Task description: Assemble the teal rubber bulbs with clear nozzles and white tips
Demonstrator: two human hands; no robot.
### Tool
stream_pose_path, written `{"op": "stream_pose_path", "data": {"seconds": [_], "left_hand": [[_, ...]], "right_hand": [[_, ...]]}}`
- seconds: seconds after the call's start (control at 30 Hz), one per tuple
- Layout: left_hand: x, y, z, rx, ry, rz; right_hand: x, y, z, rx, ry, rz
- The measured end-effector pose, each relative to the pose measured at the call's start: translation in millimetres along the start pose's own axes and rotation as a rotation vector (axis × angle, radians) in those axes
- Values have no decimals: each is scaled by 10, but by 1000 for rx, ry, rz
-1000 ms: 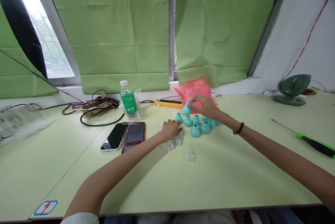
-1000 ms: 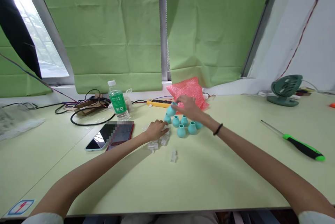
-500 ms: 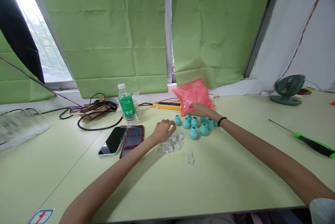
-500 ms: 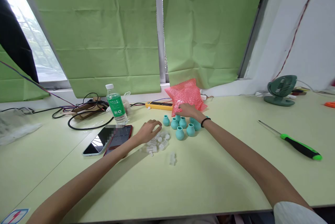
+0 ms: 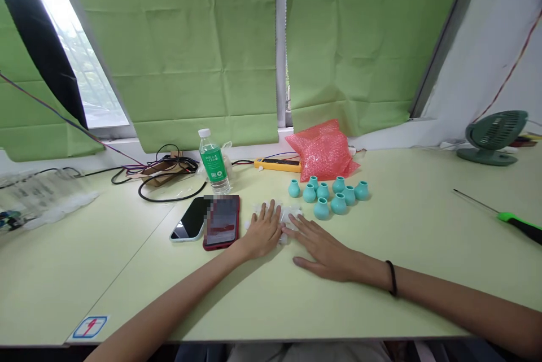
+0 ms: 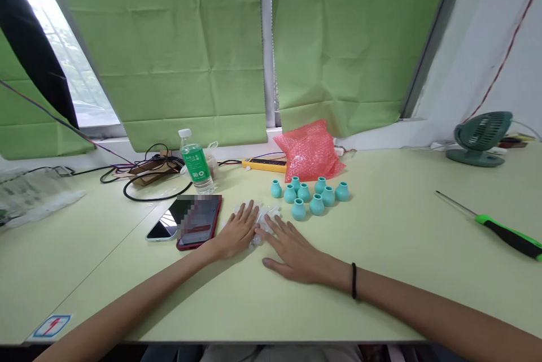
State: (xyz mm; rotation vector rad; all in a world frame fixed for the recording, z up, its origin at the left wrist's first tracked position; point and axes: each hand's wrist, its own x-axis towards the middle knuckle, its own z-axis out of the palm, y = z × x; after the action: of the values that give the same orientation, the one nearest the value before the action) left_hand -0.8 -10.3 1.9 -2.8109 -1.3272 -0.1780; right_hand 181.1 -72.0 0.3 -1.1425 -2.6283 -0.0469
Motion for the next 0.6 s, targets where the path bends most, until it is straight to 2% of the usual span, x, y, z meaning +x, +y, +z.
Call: {"op": "stream_pose_path", "data": {"seconds": [0.23, 0.33, 0.47, 0.6], "left_hand": [[-106, 96, -19, -50, 41, -23], [-111, 108, -20, -38, 56, -15], [-83, 61, 10, 1, 98, -5], [-73, 17, 11, -1, 127, 31]], "right_hand": [[306, 112, 88, -17, 144, -45], [315, 110, 96, -50, 163, -24], [280, 96, 86, -109, 224, 79], [258, 68, 64, -104, 283, 6]]}}
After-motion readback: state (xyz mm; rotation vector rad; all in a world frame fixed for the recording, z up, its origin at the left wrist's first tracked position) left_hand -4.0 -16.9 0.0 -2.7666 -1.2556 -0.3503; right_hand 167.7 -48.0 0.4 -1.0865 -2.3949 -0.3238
